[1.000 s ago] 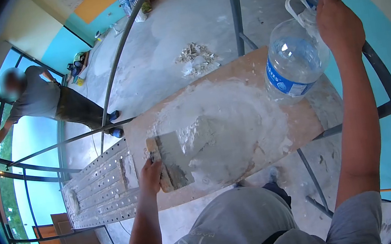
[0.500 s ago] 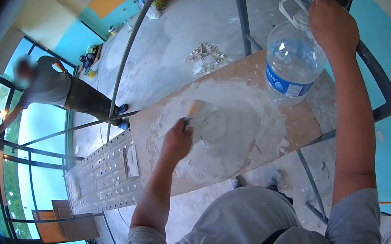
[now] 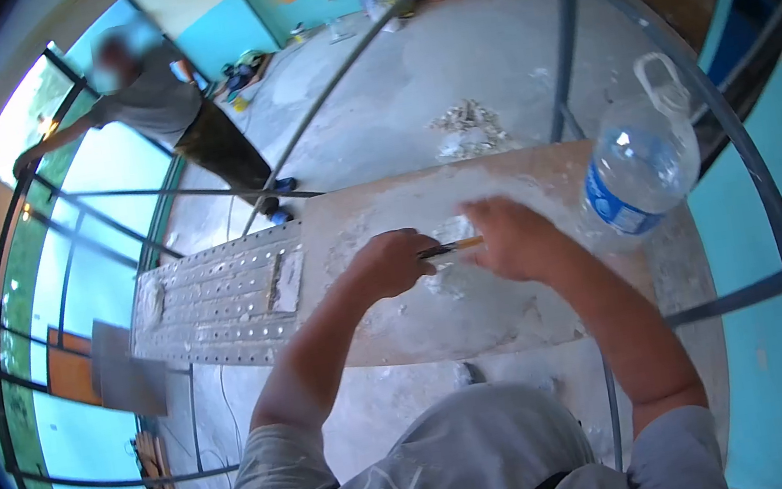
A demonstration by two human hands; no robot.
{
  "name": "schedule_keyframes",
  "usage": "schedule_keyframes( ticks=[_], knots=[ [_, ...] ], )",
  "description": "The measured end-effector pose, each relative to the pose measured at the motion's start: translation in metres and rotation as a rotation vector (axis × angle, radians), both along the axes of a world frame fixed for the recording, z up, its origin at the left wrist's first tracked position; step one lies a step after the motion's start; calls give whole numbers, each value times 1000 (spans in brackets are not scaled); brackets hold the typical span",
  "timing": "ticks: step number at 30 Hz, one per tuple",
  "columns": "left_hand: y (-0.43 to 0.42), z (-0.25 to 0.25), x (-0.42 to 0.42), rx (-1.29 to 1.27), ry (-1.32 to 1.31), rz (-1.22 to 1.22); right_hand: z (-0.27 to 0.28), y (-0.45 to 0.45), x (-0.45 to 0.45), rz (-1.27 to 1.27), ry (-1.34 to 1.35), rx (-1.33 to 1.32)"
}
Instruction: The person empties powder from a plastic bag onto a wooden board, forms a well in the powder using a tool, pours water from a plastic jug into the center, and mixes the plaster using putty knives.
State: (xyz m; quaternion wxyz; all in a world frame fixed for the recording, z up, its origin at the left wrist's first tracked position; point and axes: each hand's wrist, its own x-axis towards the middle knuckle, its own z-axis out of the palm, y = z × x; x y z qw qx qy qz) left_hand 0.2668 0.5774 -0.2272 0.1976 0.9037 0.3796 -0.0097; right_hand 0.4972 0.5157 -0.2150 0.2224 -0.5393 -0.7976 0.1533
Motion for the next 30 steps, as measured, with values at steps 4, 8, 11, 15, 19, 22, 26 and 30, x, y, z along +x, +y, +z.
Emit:
schedule_keyframes(
  ticks=[4, 8, 11, 15, 19, 22, 26, 30],
  knots=[
    [3, 9, -8, -47, -117, 51, -20, 19, -34, 119, -54, -242],
    [22, -13, -56, 61, -363, 153, -38, 34, -36, 96, -118, -210],
    [62, -65, -153, 406, -466, 485, -46, 31, -35, -58, -32, -115],
    [79, -108, -279, 302, -38, 910, -34, 21, -31, -344, 260, -261],
    [81, -145, -332, 180, 108, 1050, -90, 25, -10, -518, 655, -379],
    [84, -151, -330, 46, 173, 1083, -107, 22, -14, -580, 1192, -516],
    [70, -119, -321, -365, -228, 1087, -95, 11, -24, -678, 1380, -735],
    [32, -89, -264, -144, -382, 963, -122, 10, -25, -644, 1496, -711]
  ],
)
